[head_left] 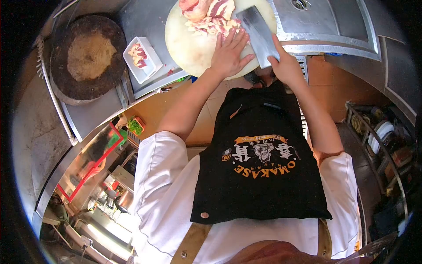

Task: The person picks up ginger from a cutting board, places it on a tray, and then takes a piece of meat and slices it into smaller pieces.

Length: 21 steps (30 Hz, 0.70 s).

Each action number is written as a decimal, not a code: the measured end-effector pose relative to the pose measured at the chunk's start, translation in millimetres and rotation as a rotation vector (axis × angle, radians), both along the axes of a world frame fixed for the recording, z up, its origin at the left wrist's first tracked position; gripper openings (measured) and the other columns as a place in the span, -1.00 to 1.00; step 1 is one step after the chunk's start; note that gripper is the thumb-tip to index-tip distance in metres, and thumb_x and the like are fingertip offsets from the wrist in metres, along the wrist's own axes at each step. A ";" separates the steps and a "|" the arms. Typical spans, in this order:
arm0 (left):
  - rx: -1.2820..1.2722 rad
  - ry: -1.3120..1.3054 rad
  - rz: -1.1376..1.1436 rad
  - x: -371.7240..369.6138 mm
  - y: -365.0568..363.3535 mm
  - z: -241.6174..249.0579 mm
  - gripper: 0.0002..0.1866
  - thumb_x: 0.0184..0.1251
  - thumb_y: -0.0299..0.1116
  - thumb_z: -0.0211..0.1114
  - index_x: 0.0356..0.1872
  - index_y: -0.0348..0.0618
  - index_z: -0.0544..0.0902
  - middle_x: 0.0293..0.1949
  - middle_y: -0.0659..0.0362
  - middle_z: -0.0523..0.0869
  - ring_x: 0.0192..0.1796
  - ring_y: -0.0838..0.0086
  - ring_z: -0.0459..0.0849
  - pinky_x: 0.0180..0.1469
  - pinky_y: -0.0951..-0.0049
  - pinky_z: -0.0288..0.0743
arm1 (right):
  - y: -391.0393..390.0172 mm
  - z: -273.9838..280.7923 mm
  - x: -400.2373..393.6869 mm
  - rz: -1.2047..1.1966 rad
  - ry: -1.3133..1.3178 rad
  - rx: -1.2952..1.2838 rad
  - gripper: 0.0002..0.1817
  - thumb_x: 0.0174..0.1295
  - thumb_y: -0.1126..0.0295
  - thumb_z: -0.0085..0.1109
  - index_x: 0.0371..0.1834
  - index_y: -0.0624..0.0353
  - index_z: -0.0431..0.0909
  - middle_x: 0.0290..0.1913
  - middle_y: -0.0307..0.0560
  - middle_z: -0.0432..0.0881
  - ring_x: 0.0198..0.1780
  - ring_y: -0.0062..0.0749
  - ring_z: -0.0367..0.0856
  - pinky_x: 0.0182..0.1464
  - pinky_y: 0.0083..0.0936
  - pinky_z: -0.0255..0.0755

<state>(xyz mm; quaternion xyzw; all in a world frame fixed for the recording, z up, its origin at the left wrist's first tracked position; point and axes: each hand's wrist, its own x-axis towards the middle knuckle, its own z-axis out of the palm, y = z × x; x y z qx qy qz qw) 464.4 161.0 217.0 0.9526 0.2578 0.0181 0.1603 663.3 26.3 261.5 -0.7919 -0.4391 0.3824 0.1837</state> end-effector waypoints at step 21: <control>0.010 -0.005 0.029 1.4 -4.3 2.4 -0.15 0.56 0.28 0.12 0.64 -0.11 0.32 0.70 0.04 0.22 0.74 0.09 0.05 0.71 -0.19 -0.20 | -29.3 -6.3 4.1 0.037 0.129 -0.039 -0.11 0.44 0.32 0.28 0.77 -0.34 0.03 0.21 0.46 0.67 0.20 0.33 0.70 0.21 -0.11 0.56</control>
